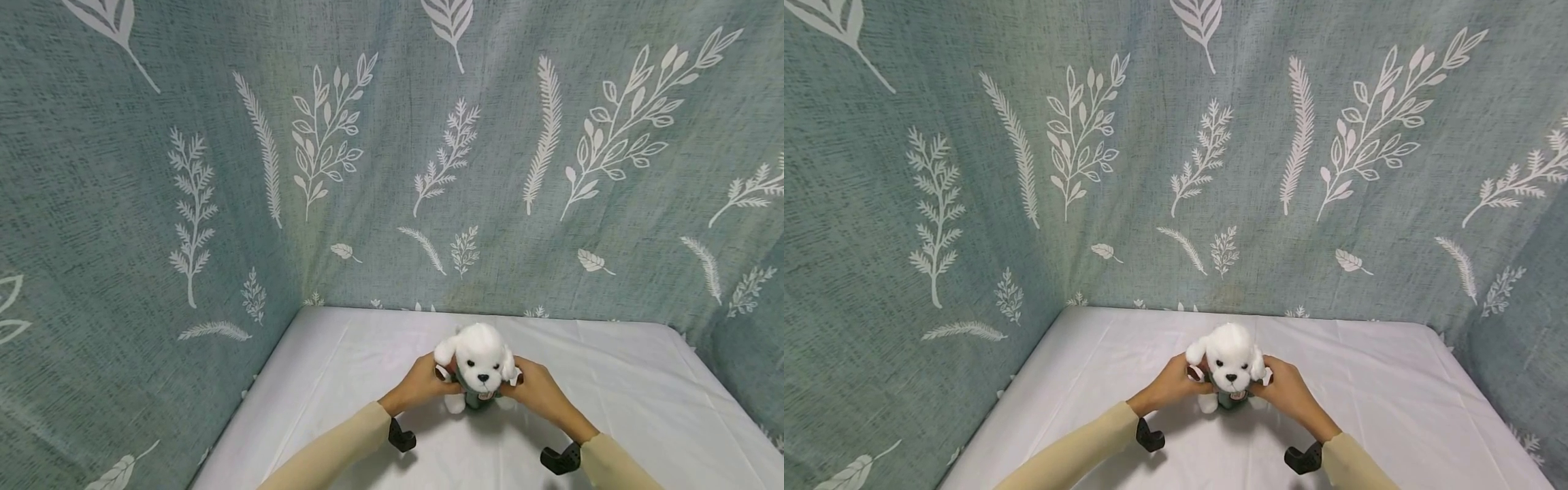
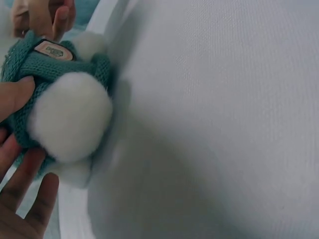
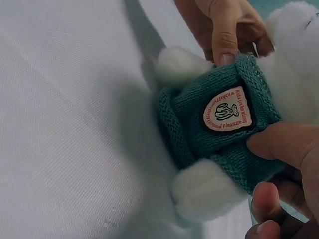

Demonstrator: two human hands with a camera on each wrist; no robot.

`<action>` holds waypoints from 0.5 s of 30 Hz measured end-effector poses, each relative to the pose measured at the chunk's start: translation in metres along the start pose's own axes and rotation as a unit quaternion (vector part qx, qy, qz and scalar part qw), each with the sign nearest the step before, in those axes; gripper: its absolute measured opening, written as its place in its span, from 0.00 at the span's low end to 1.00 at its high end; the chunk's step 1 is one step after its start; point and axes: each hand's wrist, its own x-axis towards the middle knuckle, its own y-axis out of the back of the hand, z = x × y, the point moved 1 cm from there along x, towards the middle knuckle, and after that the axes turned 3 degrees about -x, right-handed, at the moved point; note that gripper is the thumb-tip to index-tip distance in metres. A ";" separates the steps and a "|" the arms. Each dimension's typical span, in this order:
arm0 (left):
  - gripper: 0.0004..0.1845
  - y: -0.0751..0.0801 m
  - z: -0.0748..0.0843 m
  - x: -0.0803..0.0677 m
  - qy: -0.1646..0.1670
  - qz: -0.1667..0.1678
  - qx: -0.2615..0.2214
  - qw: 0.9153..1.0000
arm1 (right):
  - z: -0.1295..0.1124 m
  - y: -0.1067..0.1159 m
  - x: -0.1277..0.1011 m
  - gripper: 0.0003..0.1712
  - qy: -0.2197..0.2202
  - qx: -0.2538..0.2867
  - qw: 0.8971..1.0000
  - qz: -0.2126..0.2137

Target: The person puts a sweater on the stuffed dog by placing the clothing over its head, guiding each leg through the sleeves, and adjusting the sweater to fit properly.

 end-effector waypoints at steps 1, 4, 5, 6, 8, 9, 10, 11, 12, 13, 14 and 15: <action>0.25 0.000 0.000 0.000 0.000 -0.003 0.002 1.000 | 0.000 0.000 0.000 0.29 0.000 -0.001 1.000 0.002; 0.25 0.000 0.001 -0.001 -0.005 -0.013 0.001 1.000 | 0.001 -0.001 -0.002 0.30 -0.005 0.000 1.000 0.004; 0.24 0.000 0.001 -0.001 -0.006 -0.016 0.000 1.000 | 0.001 -0.001 -0.002 0.31 -0.007 0.001 1.000 0.002; 0.24 0.000 0.000 -0.001 -0.006 -0.019 -0.002 1.000 | 0.002 -0.001 -0.003 0.31 -0.009 0.002 1.000 0.000; 0.23 0.002 -0.001 -0.001 -0.009 -0.026 -0.001 1.000 | 0.002 0.000 -0.003 0.32 -0.017 0.006 1.000 -0.007; 0.21 0.003 -0.002 -0.001 -0.012 -0.031 0.001 0.999 | 0.002 0.000 -0.003 0.32 -0.020 0.008 1.000 -0.011; 0.20 0.004 -0.002 -0.001 -0.014 -0.037 0.004 0.999 | 0.002 0.001 -0.004 0.33 -0.022 0.011 1.000 -0.015; 0.19 0.006 -0.003 0.000 -0.016 -0.043 0.009 0.999 | 0.003 0.003 -0.004 0.33 -0.024 0.014 0.999 -0.019; 0.18 0.009 -0.004 0.000 -0.017 -0.050 0.015 0.998 | 0.003 0.004 -0.004 0.33 -0.026 0.018 0.999 -0.024; 0.18 0.013 -0.004 0.000 -0.019 -0.059 0.026 0.998 | 0.003 0.006 -0.005 0.33 -0.031 0.022 0.999 -0.027; 0.17 0.017 -0.004 0.000 -0.020 -0.066 0.038 0.997 | 0.004 0.008 -0.006 0.34 -0.033 0.023 0.999 -0.031; 0.16 0.022 -0.004 -0.001 -0.017 -0.072 0.054 0.996 | 0.004 0.011 -0.007 0.34 -0.032 0.019 0.999 -0.032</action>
